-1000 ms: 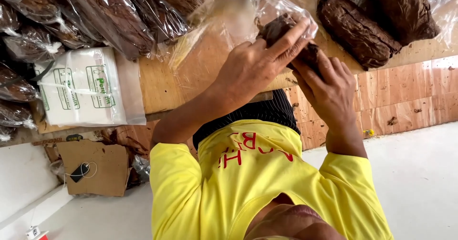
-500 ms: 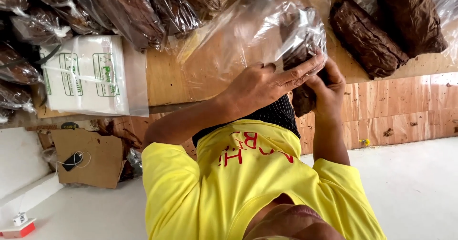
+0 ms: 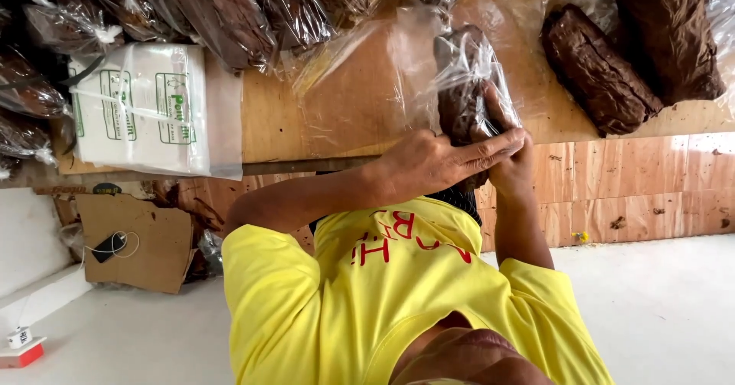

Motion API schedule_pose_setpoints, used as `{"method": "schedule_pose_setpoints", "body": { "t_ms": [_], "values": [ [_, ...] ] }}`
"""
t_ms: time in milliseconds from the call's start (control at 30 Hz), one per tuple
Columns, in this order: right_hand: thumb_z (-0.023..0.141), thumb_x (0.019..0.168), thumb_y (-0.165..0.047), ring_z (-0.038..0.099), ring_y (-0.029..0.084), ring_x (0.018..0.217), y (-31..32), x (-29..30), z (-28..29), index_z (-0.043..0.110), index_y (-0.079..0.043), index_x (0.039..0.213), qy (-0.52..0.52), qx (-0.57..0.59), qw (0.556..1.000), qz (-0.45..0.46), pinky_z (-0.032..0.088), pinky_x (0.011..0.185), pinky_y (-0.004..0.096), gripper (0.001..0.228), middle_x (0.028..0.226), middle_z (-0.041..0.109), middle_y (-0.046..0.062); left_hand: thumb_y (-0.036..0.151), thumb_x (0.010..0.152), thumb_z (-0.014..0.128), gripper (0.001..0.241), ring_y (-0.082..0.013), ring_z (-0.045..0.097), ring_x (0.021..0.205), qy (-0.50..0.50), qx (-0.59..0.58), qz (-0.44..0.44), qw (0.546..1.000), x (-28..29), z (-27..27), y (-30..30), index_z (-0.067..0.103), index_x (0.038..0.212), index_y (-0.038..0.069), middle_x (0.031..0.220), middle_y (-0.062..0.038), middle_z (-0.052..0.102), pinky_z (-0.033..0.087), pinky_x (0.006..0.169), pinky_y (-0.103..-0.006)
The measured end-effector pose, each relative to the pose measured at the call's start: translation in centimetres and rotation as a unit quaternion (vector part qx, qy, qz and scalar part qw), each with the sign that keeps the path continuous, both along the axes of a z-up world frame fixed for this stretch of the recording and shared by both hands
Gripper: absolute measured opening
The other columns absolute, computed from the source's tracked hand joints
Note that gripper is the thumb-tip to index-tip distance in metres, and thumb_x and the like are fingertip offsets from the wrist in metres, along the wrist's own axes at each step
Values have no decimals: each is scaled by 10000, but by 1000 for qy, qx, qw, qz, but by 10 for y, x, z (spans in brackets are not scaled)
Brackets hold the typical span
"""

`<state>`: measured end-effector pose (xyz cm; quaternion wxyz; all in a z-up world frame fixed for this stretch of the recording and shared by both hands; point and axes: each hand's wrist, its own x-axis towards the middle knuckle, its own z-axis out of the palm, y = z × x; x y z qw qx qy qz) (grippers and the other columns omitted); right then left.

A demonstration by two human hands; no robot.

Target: The person is manually placing brown blocks into clear plastic bags and stacking them.

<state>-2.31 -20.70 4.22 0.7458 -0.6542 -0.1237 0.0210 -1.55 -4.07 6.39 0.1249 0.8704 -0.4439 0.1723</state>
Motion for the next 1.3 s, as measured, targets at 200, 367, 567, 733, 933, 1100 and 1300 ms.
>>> {"method": "schedule_pose_setpoints", "body": {
  "t_ms": [200, 367, 567, 733, 933, 1100, 1300],
  "values": [
    [538, 917, -14, 649, 268, 847, -56, -25, -122, 542, 66, 915, 138, 137, 971, -138, 526, 801, 396, 80, 983, 623, 268, 120, 989, 452, 511, -131, 593, 505, -19, 14, 26, 999, -5, -5, -6, 365, 1474, 256, 1549, 121, 257, 563, 510, -260],
    [507, 942, -134, 666, 285, 923, -37, -27, -103, 533, 28, 1055, 167, 199, 953, -155, 520, 874, 410, 199, 1067, 631, 231, 126, 1004, 443, 458, -113, 611, 523, 12, 12, -6, 1000, -1, -9, -11, 412, 1443, 251, 1539, 96, 281, 565, 524, -245],
    [680, 848, 31, 536, 279, 1251, -6, -3, -53, 376, -13, 1399, -70, -140, 984, -80, 498, 1053, 333, 631, 1387, 492, 140, 93, 989, 452, 420, -125, 623, 524, 44, 32, -57, 997, -19, 18, -7, 477, 1387, 226, 1513, 65, 316, 548, 499, -253],
    [597, 889, -25, 597, 235, 1084, -1, -6, -36, 475, -10, 1282, 49, -36, 989, -136, 530, 896, 274, 412, 1235, 577, 135, 72, 992, 415, 422, -105, 593, 483, 58, 26, -107, 992, -31, 11, -12, 468, 1394, 190, 1508, 28, 322, 516, 450, -242],
    [711, 868, -312, 667, 221, 875, 42, 5, 15, 681, -66, 1033, 237, -37, 925, -295, 547, 733, 268, 297, 947, 681, 152, 20, 936, 500, 477, -136, 571, 477, 18, 13, -142, 990, -56, -18, -16, 464, 1401, 118, 1550, 21, 246, 548, 500, -257],
    [589, 927, -60, 463, 484, 1284, 29, 14, -26, 418, 27, 1335, -16, 129, 980, -153, 359, 1135, 570, 451, 1464, 315, 301, 411, 943, 568, 215, -133, 648, 676, 160, -301, -202, 918, -34, -20, -14, 674, 1061, 266, 1172, 43, 604, 537, 595, -288],
    [575, 828, -248, 466, 304, 1299, 28, 14, 8, 440, -40, 1399, -3, 11, 999, -34, 356, 1143, 462, 622, 1385, 469, 154, 184, 949, 527, 299, -97, 458, 778, 329, -670, 98, 658, 41, -12, 9, 431, 1231, 162, 1029, 38, 479, 384, 673, -242]
  ]
}}
